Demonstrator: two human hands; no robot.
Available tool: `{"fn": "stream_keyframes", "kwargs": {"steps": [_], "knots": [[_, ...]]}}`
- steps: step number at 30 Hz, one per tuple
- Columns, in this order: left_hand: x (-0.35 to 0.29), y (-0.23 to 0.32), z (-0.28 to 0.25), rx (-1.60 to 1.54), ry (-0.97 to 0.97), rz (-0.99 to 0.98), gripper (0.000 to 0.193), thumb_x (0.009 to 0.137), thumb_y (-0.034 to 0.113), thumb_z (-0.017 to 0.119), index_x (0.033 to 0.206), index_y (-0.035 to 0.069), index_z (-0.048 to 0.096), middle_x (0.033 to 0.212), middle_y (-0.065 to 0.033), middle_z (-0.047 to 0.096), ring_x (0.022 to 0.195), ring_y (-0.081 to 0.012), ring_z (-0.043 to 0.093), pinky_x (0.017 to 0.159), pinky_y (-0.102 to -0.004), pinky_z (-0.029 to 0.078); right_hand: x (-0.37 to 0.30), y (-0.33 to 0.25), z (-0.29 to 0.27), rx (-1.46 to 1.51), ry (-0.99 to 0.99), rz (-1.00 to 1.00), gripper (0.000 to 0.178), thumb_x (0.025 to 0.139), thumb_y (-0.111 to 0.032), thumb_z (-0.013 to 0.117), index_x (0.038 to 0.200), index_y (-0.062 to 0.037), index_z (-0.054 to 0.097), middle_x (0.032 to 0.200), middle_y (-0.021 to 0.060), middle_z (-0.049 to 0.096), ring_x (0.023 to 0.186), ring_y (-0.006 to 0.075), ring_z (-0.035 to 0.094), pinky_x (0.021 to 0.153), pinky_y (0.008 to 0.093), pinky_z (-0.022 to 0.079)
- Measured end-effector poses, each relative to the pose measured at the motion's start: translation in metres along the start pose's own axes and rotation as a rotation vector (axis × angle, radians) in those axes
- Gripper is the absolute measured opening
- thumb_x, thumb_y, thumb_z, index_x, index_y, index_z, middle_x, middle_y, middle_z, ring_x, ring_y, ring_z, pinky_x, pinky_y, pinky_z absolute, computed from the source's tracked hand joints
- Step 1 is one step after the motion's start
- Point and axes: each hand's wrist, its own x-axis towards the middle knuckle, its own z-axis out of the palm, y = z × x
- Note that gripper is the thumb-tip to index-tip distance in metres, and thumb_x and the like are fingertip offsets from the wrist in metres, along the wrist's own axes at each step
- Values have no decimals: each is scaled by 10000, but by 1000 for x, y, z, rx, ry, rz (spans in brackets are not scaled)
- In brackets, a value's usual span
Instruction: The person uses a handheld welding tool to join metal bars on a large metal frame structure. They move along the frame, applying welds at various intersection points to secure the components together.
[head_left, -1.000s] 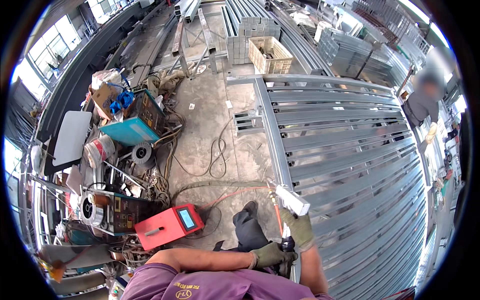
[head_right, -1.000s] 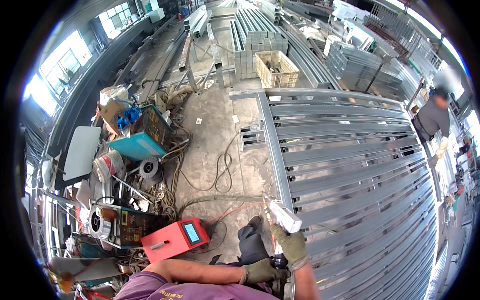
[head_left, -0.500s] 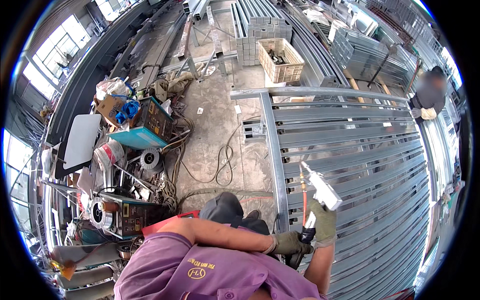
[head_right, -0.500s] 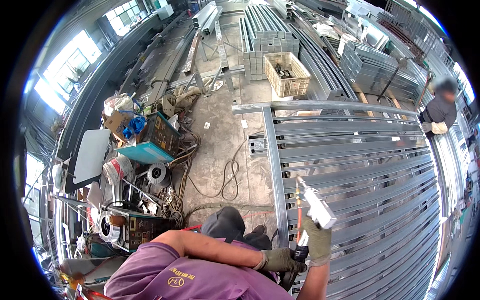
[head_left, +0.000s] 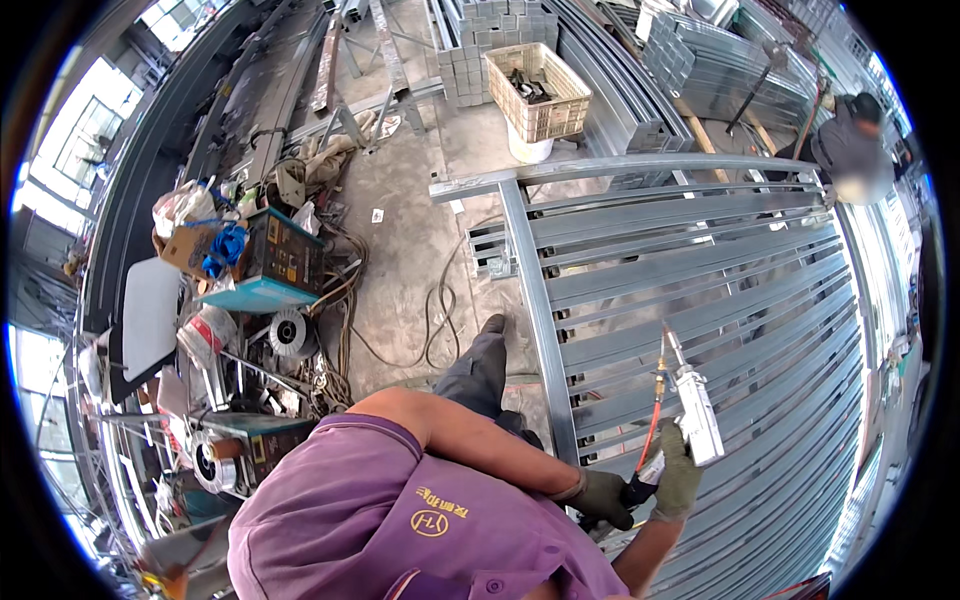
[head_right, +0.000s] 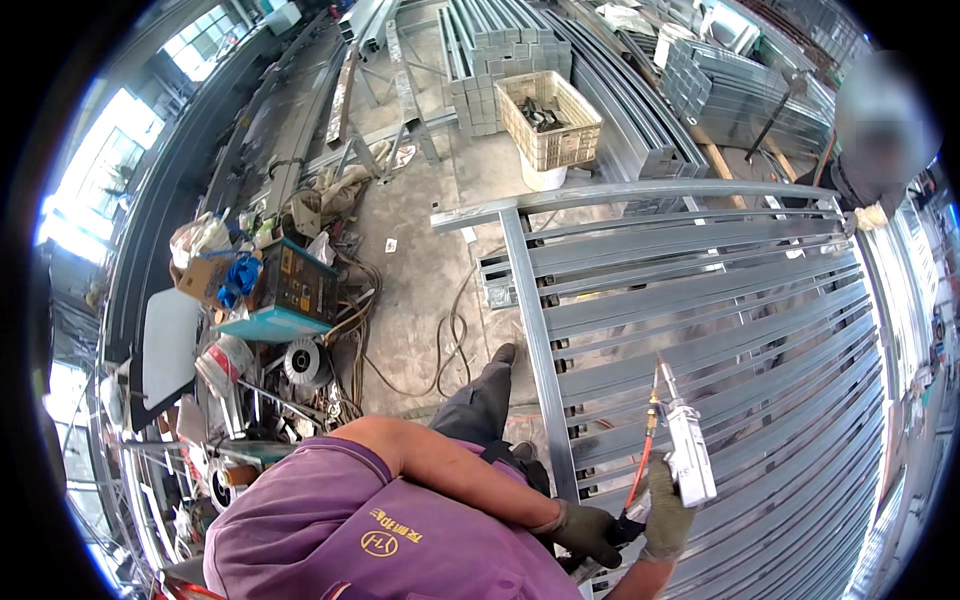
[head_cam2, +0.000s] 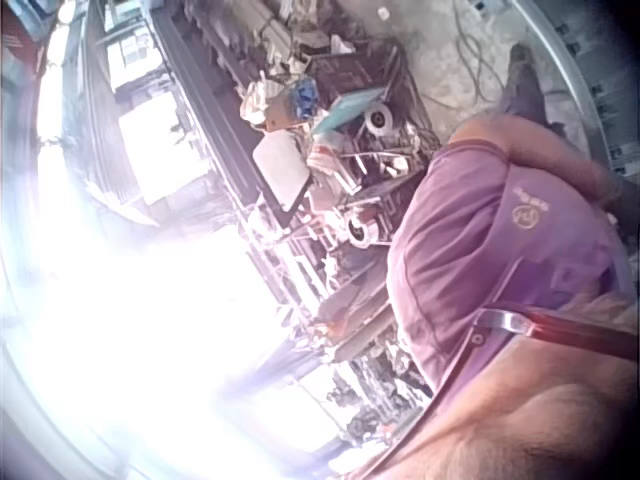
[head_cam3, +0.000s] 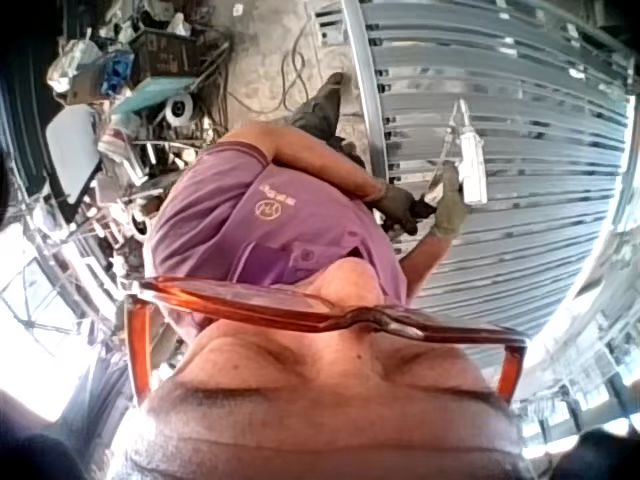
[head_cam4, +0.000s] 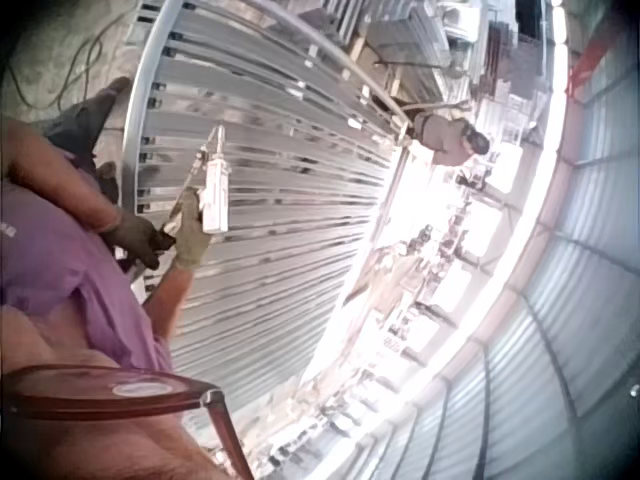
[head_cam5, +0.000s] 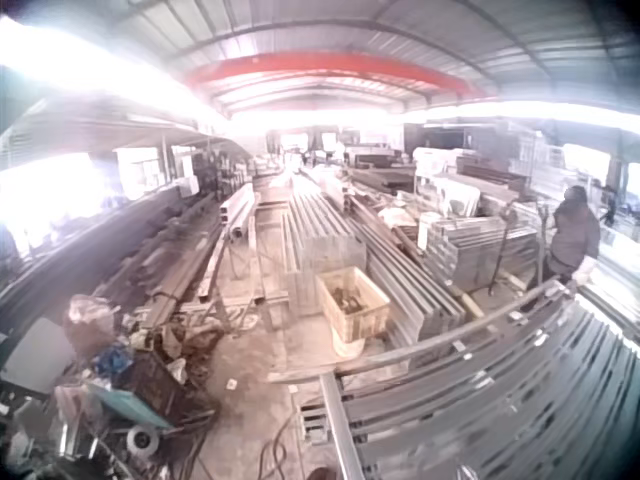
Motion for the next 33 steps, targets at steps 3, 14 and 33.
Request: {"fn": "stream_keyframes", "kwargs": {"steps": [3, 14, 33], "knots": [[2, -2, -54, 130, -27, 60, 449, 915, 449, 749, 1006, 10, 727, 867, -122, 715, 810, -226, 645, 785, -438, 522, 23, -38, 34, 18, -26, 40, 200, 1031, -133, 738, 1196, -20, 723, 930, -14, 669, 821, 94, 605, 729, 295, 501], [-140, -36, -394, 425, 884, -189, 513, 973, 466, 746, 1308, 77, 738, 1216, -227, 770, 1156, -410, 733, 1019, -470, 576, 113, -41, 156, 64, -155, 206, 180, 1028, -131, 745, 1181, -38, 724, 878, 0, 661, 707, 86, 585, 600, 275, 483], [-114, -85, -530, 140, 1058, -531, 787, 1022, 661, 648, 1177, -111, 643, 1046, -316, 771, 1042, -462, 761, 904, -515, 590, 187, -38, 238, -206, -277, 42, 174, 975, -37, 761, 1138, 24, 757, 877, 58, 737, 768, 168, 697, 684, 340, 564]]}}
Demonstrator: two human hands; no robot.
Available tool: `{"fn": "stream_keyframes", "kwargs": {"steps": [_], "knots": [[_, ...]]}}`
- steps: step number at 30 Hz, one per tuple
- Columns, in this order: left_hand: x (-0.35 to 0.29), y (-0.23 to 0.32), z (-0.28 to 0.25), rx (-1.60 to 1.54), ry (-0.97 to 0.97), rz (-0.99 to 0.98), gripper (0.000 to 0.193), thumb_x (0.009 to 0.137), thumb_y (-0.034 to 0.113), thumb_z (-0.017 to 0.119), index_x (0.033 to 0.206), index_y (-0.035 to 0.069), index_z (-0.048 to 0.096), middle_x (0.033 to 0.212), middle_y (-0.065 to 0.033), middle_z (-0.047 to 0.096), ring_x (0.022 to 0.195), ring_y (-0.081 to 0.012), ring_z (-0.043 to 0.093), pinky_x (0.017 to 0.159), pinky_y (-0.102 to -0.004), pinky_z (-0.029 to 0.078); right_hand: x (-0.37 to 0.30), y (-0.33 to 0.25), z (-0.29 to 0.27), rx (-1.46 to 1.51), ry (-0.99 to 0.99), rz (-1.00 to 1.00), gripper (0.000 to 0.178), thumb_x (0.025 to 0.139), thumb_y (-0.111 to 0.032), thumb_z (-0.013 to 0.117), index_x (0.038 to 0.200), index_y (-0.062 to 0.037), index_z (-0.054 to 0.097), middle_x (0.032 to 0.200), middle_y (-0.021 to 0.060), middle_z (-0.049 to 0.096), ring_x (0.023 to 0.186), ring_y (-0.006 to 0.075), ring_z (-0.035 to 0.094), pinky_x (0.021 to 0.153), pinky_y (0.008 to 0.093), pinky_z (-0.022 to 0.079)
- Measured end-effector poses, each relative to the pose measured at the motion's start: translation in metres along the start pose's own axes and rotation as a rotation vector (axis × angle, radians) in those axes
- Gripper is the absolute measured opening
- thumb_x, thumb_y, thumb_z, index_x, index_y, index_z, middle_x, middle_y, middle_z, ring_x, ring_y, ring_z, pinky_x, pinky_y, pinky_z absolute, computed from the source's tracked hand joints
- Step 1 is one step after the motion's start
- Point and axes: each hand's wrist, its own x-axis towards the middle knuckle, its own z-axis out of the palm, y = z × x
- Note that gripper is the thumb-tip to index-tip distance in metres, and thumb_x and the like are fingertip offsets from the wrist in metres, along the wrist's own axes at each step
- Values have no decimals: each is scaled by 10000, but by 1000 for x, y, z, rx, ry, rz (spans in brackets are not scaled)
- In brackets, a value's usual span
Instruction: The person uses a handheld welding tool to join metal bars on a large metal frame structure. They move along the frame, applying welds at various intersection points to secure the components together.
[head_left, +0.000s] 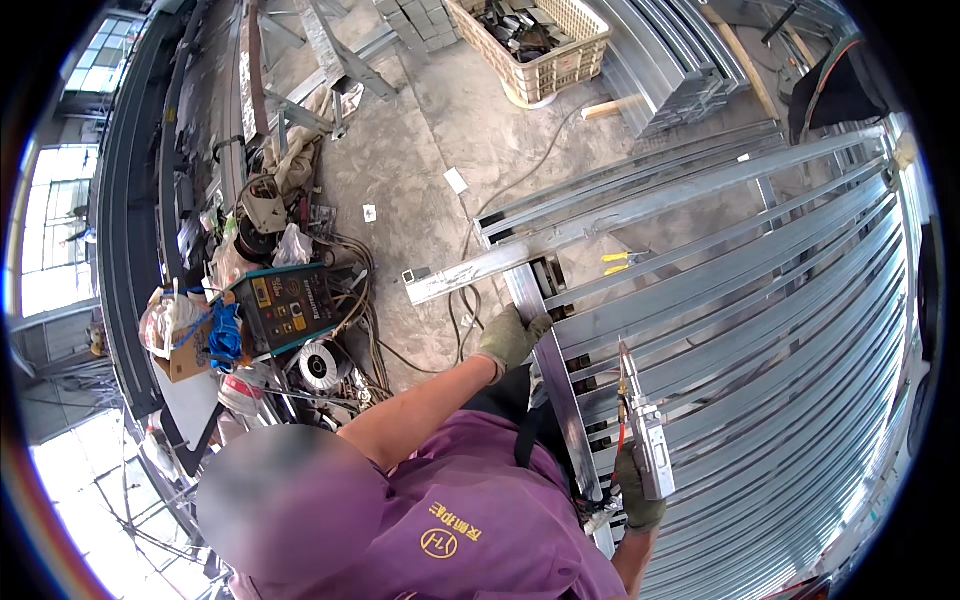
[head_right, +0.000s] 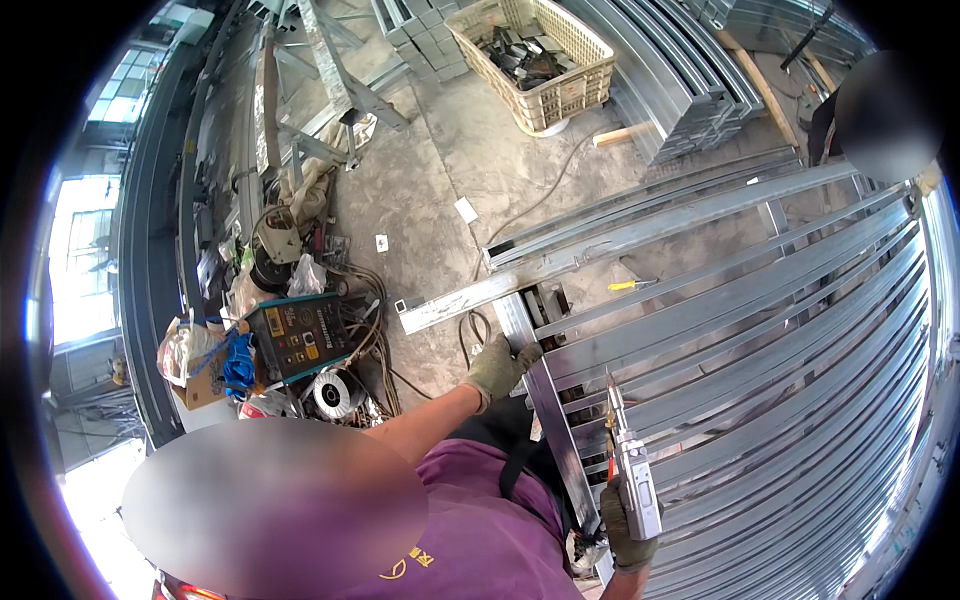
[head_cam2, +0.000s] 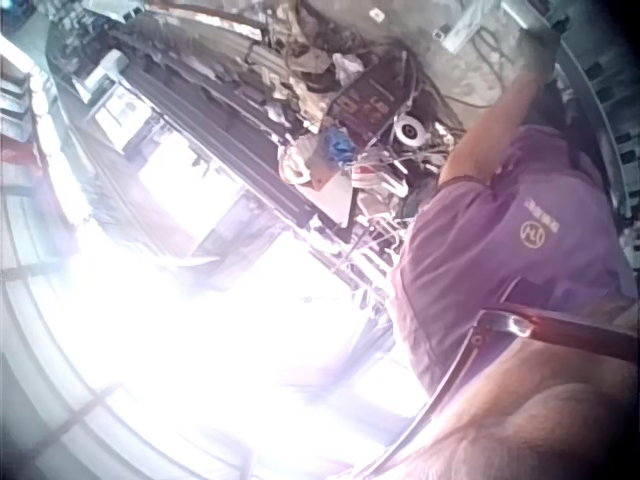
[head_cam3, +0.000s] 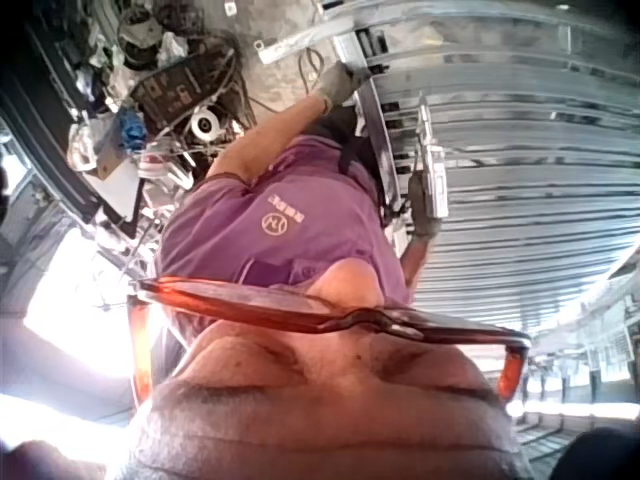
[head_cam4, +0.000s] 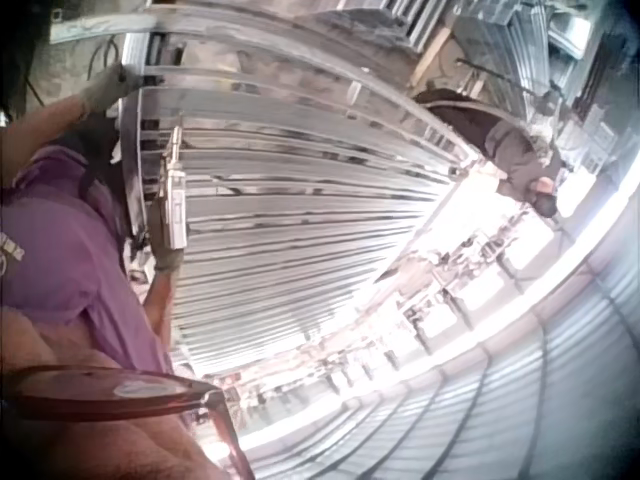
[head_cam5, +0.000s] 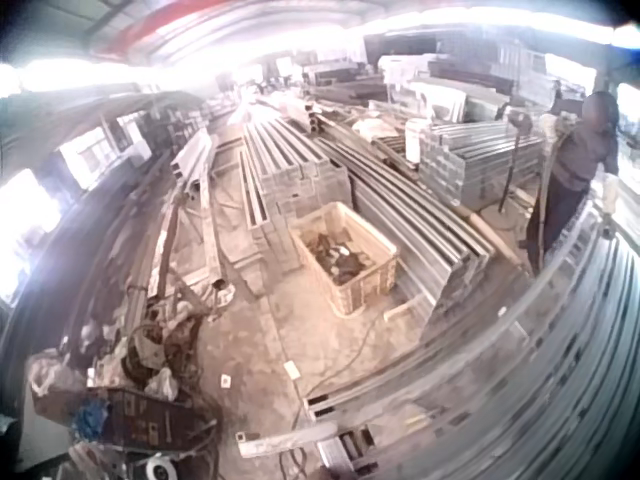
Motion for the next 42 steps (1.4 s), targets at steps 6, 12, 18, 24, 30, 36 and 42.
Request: {"fn": "stream_keyframes", "kwargs": {"steps": [6, 12, 18, 24, 30, 36, 42], "knots": [[10, -16, 12, 75, -28, 5, 727, 1062, 614, 621, 1127, -108, 665, 990, -300, 771, 984, -458, 766, 863, -533, 582, 17, 1, 6, 3, -60, 61, 157, 963, -65, 786, 1109, -8, 773, 891, 40, 766, 777, 160, 712, 695, 325, 571], [7, -23, 11, 79, -74, 34, 770, 1037, 653, 623, 1276, -75, 554, 1044, -293, 772, 1002, -475, 757, 851, -548, 596, 40, 0, 5, -37, -165, 158, 143, 951, -83, 789, 1081, -27, 769, 883, 78, 764, 761, 212, 726, 692, 364, 578], [-4, 3, -7, 54, -100, -63, 672, 1035, 616, 657, 1270, -13, 629, 1090, -266, 783, 1058, -444, 756, 912, -536, 579, 52, 2, 7, -93, -203, 174, 113, 945, -87, 783, 1048, -47, 763, 860, 134, 738, 738, 288, 719, 686, 406, 576], [-2, -4, -1, 15, -45, -20, 681, 1032, 635, 646, 1268, -4, 639, 1077, -265, 782, 1046, -443, 756, 907, -547, 576, 63, -14, 4, -93, -178, 117, 78, 991, -89, 768, 1048, -36, 758, 833, 98, 716, 709, 234, 685, 668, 396, 559], [0, 1, -3, 107, -104, -43, 842, 1033, 691, 587, 1335, -94, 545, 1109, -284, 762, 1050, -450, 753, 910, -525, 593, 57, -15, -11, 127, -146, 308, 140, 1057, -103, 726, 1161, -11, 750, 860, 21, 668, 752, 104, 623, 629, 306, 511], [-2, -14, 11, 68, 54, 65, 941, 1016, 775, 524, 1300, -122, 542, 1130, -328, 730, 1061, -462, 737, 917, -523, 591, 69, -29, 4, 109, -173, 358, 149, 1043, -106, 741, 1163, -17, 747, 899, 14, 661, 767, 114, 618, 646, 313, 527], [-7, -20, 16, 170, 165, 129, 897, 1017, 784, 486, 1187, -92, 582, 1042, -298, 736, 990, -433, 750, 867, -489, 600, 76, -27, 26, 79, -214, 350, 91, 1022, -70, 748, 1072, 1, 720, 851, 18, 649, 719, 118, 599, 600, 313, 496]]}}
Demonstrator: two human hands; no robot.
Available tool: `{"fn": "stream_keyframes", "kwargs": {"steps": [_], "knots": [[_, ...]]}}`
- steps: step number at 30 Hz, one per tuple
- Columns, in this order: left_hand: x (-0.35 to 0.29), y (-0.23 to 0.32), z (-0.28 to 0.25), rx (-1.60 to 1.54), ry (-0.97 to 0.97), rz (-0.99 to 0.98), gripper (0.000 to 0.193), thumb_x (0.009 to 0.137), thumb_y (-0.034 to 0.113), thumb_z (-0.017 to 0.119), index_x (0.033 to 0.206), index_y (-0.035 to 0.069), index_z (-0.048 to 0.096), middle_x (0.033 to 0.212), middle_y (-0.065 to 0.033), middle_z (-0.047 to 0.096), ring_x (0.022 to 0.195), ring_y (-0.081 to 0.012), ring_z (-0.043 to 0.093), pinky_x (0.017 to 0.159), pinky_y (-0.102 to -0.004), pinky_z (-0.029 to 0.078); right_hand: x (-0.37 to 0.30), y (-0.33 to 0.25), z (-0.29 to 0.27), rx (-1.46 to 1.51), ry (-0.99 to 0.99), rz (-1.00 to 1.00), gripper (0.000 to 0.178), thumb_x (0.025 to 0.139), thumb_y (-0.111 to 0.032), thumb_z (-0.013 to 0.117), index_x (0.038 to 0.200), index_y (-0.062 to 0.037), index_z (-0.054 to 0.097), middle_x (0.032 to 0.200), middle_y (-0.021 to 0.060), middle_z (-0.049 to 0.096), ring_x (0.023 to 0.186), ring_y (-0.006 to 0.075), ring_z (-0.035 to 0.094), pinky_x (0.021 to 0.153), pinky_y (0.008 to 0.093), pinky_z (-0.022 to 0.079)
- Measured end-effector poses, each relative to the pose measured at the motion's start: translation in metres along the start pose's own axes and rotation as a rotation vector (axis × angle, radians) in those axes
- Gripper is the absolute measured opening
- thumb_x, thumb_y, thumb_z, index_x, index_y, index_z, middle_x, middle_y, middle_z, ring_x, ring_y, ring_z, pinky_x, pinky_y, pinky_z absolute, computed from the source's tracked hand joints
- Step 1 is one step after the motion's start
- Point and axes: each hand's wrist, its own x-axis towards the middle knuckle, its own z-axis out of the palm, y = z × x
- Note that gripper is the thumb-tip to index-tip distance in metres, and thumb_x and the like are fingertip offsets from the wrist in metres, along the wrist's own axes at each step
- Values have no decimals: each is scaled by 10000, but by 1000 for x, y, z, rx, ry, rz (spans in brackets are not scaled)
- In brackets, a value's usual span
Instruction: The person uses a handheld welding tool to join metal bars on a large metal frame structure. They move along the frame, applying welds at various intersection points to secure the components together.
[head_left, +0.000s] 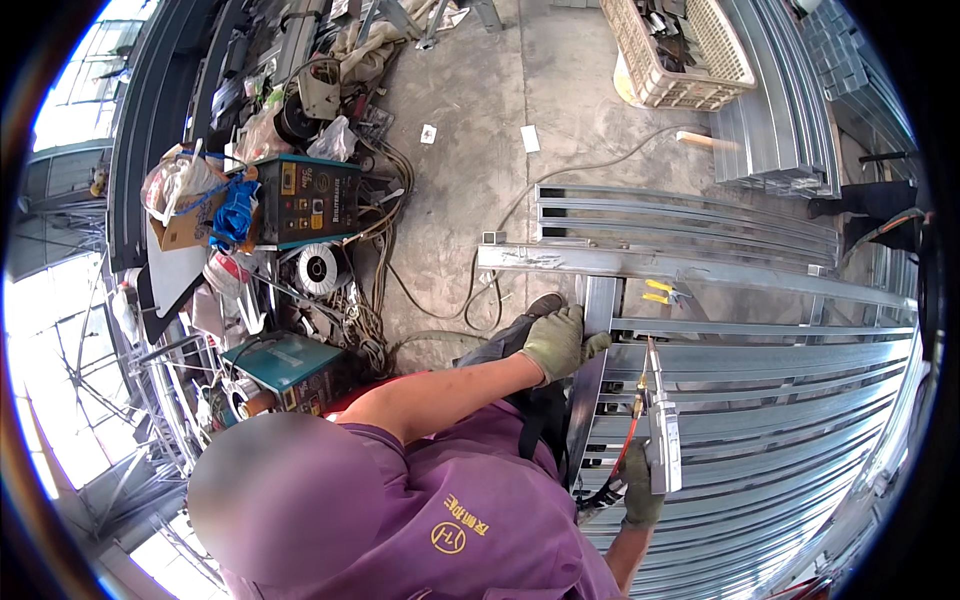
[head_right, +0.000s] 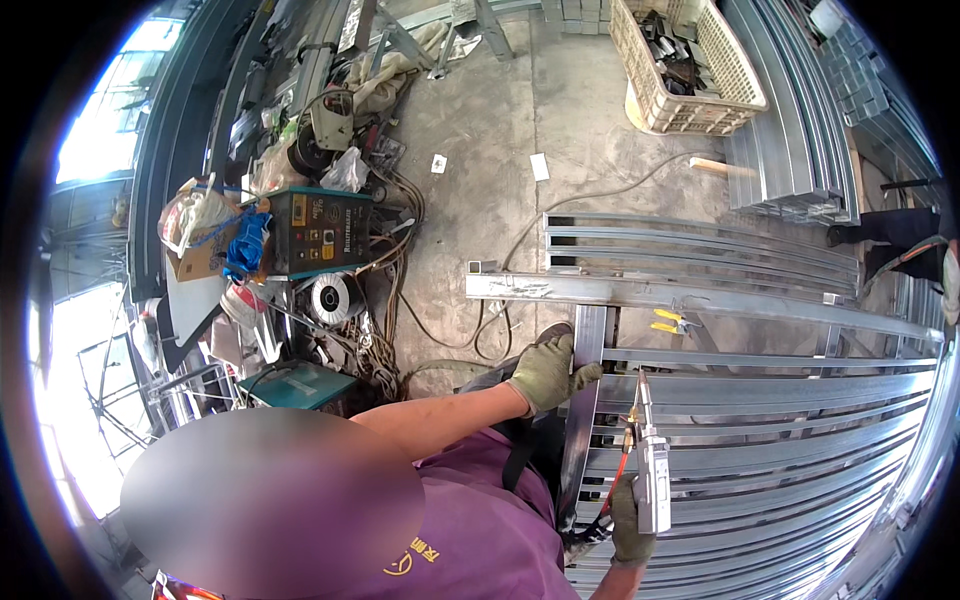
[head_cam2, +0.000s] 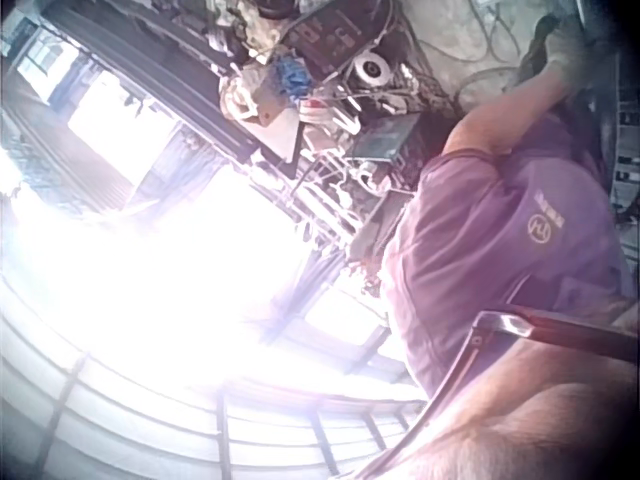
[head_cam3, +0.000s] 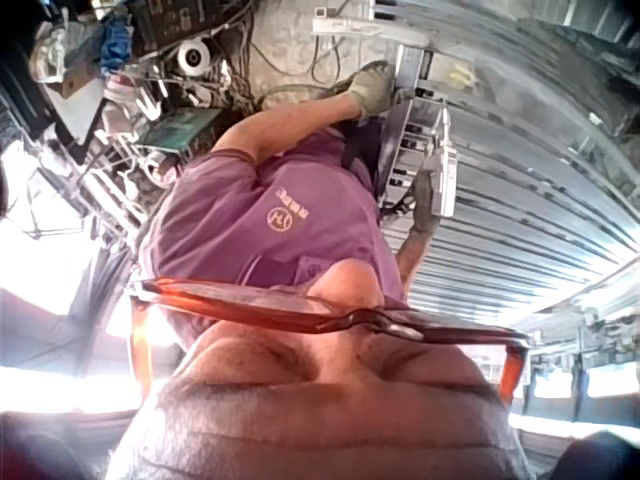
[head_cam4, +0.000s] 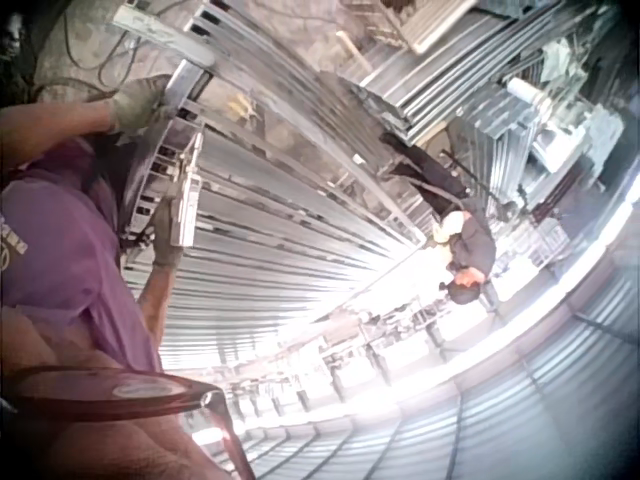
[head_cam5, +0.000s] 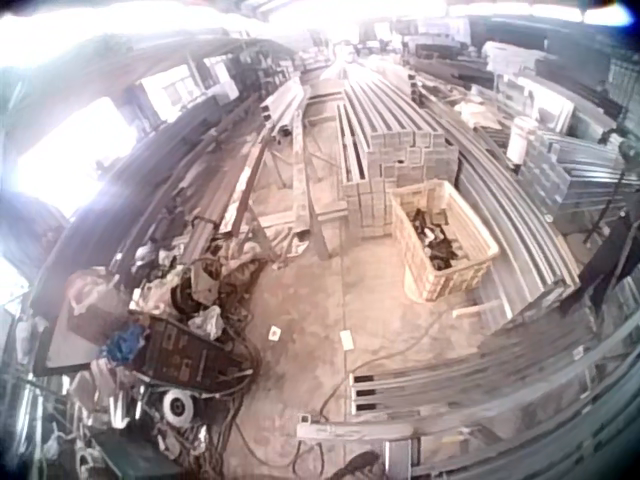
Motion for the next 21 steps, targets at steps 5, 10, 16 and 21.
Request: {"fn": "stream_keyframes", "kwargs": {"steps": [5, 10, 16, 21], "knots": [[8, 2, -44, 2, -267, 4, 886, 1028, 741, 526, 1374, -74, 543, 1157, -307, 743, 1104, -458, 731, 973, -501, 572, -3, -6, -1, -20, 1, -31, 125, 1033, -184, 742, 1039, -64, 708, 780, -2, 638, 677, 97, 589, 573, 288, 455], [11, 28, -127, 89, -176, 113, 487, 1019, 542, 634, 1130, 81, 746, 1013, -213, 788, 965, -412, 766, 846, -529, 601, -28, 6, -37, -7, 50, -73, 114, 1011, -43, 749, 1117, -10, 728, 885, -4, 671, 783, 97, 626, 675, 293, 537], [100, 106, -134, 268, 4, 665, 831, 928, 492, 794, 1571, 54, 501, 1645, -221, 465, 1549, -424, 406, 1270, -503, 348, -43, -39, -58, -61, -23, -28, 162, 1016, -140, 769, 1112, -11, 750, 834, -7, 677, 759, 105, 634, 661, 291, 511], [151, 153, -83, 568, -173, 715, 1266, 857, 662, 810, 1736, 36, 148, 1788, -277, 164, 1666, -430, 162, 1335, -506, 215, -38, -45, -59, -92, -116, -45, 220, 995, -166, 807, 1133, -3, 753, 853, 19, 714, 760, 131, 658, 686, 313, 544]]}}
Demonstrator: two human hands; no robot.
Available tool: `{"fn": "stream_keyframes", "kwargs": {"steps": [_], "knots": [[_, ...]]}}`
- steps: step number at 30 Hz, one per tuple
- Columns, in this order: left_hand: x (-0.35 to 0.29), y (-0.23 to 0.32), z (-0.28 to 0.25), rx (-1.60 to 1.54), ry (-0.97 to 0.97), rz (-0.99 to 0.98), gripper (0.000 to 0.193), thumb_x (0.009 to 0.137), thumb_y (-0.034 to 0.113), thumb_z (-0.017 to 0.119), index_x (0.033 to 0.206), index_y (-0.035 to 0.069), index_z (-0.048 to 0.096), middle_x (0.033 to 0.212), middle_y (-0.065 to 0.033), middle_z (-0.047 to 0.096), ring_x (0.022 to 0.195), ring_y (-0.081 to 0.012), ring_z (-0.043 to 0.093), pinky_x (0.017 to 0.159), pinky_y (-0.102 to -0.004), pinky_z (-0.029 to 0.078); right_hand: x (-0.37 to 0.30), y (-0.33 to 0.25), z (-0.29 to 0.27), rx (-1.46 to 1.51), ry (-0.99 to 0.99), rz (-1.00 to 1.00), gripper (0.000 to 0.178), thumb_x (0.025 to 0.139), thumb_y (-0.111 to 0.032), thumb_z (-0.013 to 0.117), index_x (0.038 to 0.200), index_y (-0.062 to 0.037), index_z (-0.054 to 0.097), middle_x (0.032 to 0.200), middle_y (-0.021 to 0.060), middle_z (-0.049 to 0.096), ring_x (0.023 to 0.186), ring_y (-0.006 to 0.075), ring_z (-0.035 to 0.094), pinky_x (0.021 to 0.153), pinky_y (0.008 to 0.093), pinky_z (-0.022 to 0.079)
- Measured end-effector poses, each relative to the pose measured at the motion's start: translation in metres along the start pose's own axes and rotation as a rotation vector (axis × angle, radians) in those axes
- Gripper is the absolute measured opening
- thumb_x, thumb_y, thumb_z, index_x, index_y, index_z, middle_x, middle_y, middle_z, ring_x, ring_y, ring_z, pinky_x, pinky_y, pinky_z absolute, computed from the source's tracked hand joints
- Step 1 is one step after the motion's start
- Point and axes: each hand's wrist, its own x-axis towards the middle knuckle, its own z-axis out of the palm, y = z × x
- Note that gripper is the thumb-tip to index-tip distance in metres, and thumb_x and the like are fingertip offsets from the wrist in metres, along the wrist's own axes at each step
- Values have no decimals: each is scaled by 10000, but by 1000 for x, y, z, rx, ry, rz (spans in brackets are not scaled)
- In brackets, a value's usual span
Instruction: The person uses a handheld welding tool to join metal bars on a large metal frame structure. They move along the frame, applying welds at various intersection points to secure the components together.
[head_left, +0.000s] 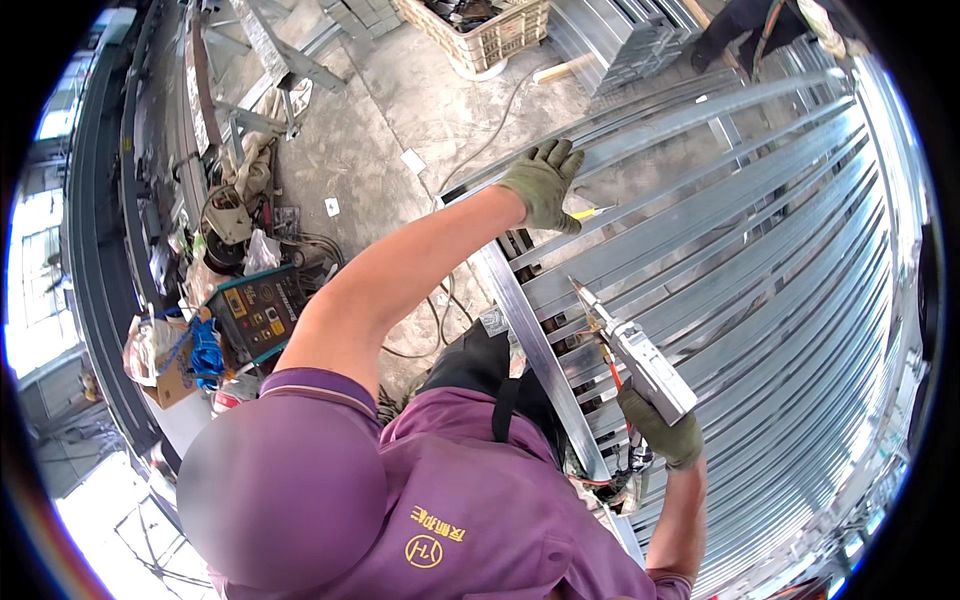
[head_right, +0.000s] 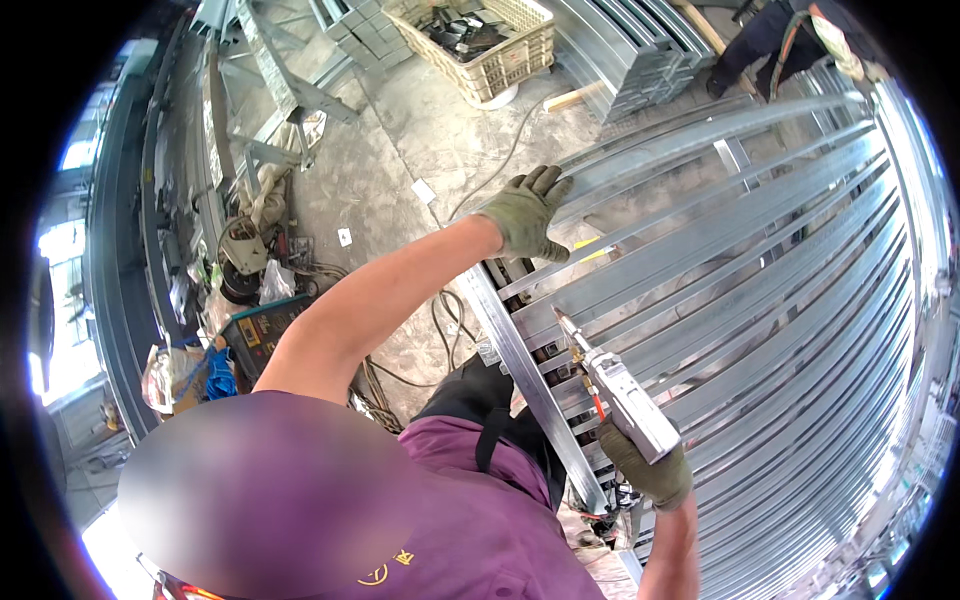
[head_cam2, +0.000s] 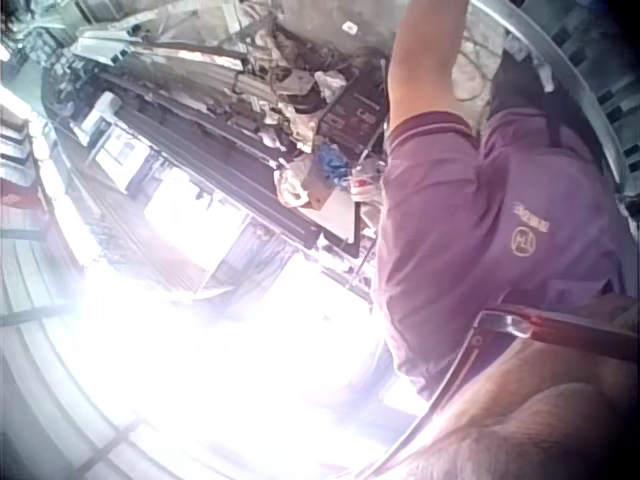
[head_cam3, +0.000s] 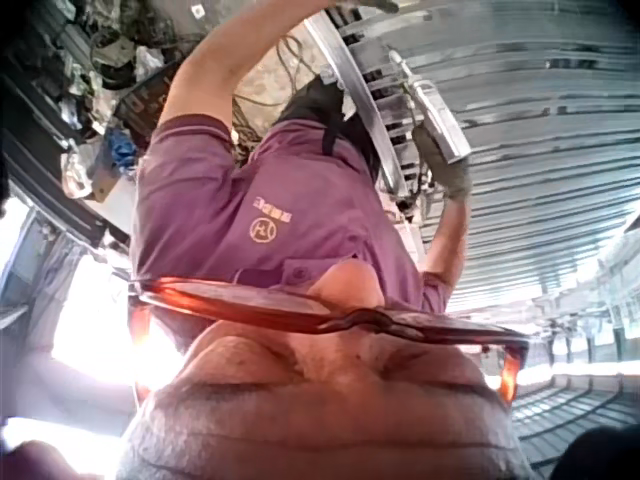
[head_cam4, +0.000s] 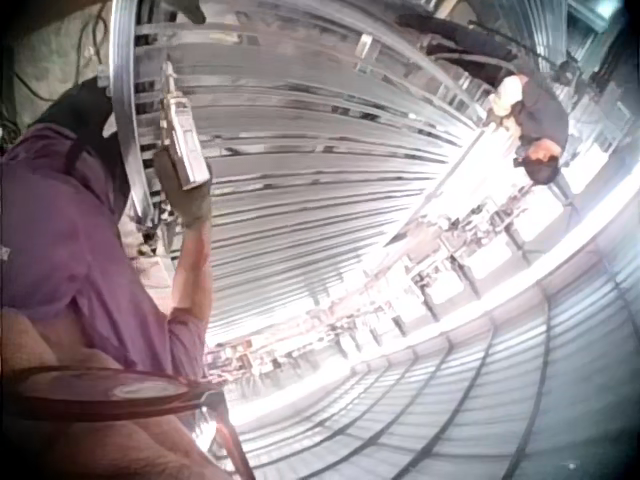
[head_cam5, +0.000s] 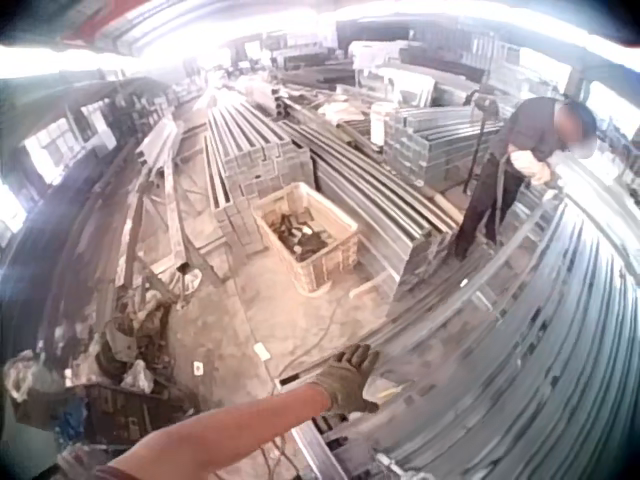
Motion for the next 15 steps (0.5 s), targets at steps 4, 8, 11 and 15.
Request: {"fn": "stream_keyframes", "kwargs": {"steps": [4, 8, 11, 15], "knots": [[27, 17, 13, -18, -63, -77, 1420, 784, 715, 844, 1748, 29, 57, 1777, -333, 129, 1662, -475, 140, 1338, -536, 188, 7, 19, 0, -2, -15, -93, 273, 976, -167, 837, 1192, -16, 762, 883, 52, 757, 783, 137, 689, 731, 328, 576], [29, 19, 18, -1, -52, -59, 1456, 767, 716, 855, 1748, 29, 27, 1772, -337, 144, 1652, -492, 162, 1334, -554, 189, 20, 41, 2, 108, -40, -97, 289, 981, -201, 837, 1215, -45, 770, 892, 21, 760, 785, 106, 669, 709, 304, 570], [31, 21, 16, 17, -81, -74, 1490, 750, 735, 860, 1749, 33, 6, 1771, -330, 157, 1651, -475, 185, 1333, -540, 203, 37, 42, 6, 207, -97, 82, 377, 972, -267, 857, 1267, -55, 757, 891, -3, 746, 777, 62, 631, 700, 288, 563], [33, 27, 5, 17, -132, -100, 1523, 733, 732, 878, 1749, 44, -23, 1763, -331, 179, 1649, -467, 196, 1330, -531, 216, 63, 47, 11, 199, -189, 75, 453, 964, -286, 867, 1336, -62, 737, 1001, 5, 776, 860, 80, 654, 755, 292, 574]]}}
